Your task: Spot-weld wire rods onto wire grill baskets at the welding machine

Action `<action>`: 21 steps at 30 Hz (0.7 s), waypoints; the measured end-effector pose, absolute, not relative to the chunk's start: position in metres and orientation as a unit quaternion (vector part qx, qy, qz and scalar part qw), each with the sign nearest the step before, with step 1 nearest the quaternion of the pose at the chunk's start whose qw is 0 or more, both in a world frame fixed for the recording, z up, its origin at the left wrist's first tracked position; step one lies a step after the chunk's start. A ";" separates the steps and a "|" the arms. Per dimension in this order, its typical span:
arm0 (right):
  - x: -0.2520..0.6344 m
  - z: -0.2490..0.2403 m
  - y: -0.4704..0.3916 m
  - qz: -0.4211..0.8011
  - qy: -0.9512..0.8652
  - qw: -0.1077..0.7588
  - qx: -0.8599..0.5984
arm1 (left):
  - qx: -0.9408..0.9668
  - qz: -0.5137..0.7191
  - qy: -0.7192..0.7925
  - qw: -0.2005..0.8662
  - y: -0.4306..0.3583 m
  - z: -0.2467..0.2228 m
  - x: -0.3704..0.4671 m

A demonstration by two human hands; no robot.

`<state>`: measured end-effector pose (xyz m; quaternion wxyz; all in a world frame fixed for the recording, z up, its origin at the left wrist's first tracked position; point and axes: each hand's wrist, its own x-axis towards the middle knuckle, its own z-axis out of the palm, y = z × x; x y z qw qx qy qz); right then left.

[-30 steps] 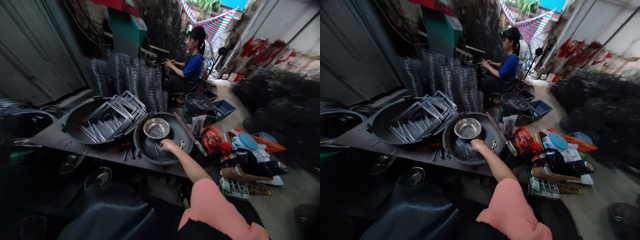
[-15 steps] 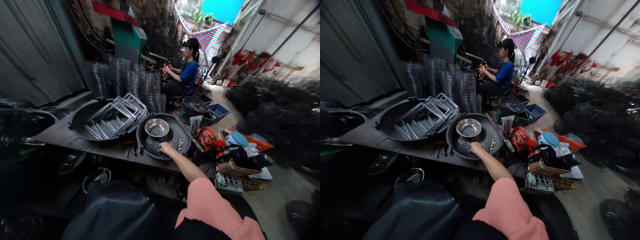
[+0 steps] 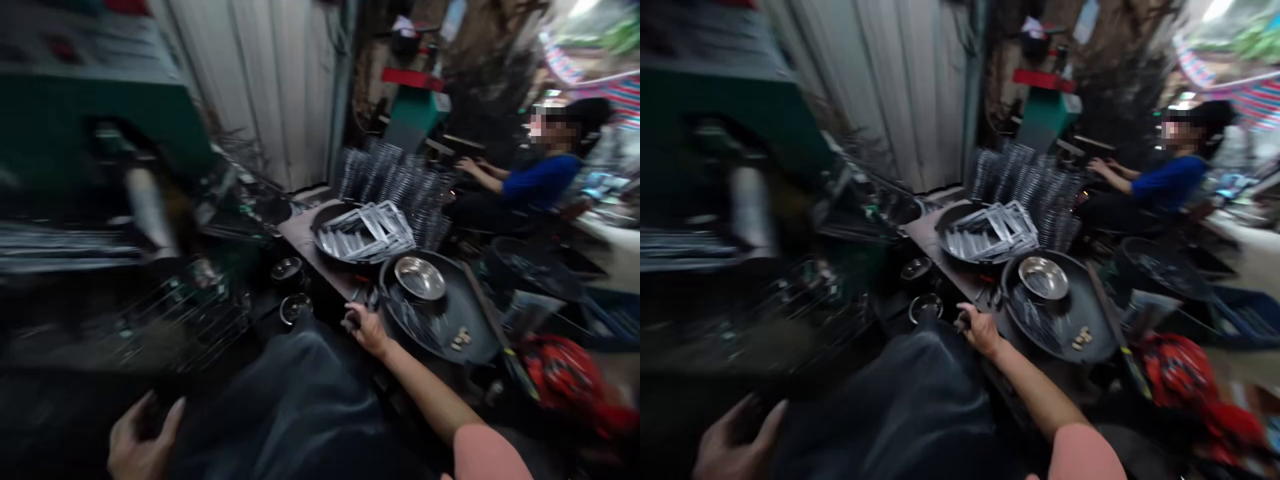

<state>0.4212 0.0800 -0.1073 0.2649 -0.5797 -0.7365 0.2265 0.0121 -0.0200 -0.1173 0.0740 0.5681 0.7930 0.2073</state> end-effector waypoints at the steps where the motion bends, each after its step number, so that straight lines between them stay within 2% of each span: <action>1: 0.407 -0.121 0.079 0.243 -0.750 0.259 -0.559 | 0.513 0.266 0.815 0.046 -0.016 -0.109 0.001; 3: 0.384 -0.144 0.076 0.264 -0.756 0.263 -0.538 | 0.509 0.309 0.803 0.019 0.002 -0.087 -0.025; 7: 0.365 -0.174 0.067 0.293 -0.724 0.310 -0.542 | 0.563 0.238 0.790 0.053 0.062 -0.056 -0.083; 13: 0.367 -0.186 0.054 0.295 -0.709 0.345 -0.539 | 0.606 0.144 0.762 0.179 0.125 -0.065 -0.131; 21: 0.363 -0.187 0.062 0.341 -0.694 0.373 -0.513 | 0.643 0.190 0.716 0.194 0.141 -0.071 -0.142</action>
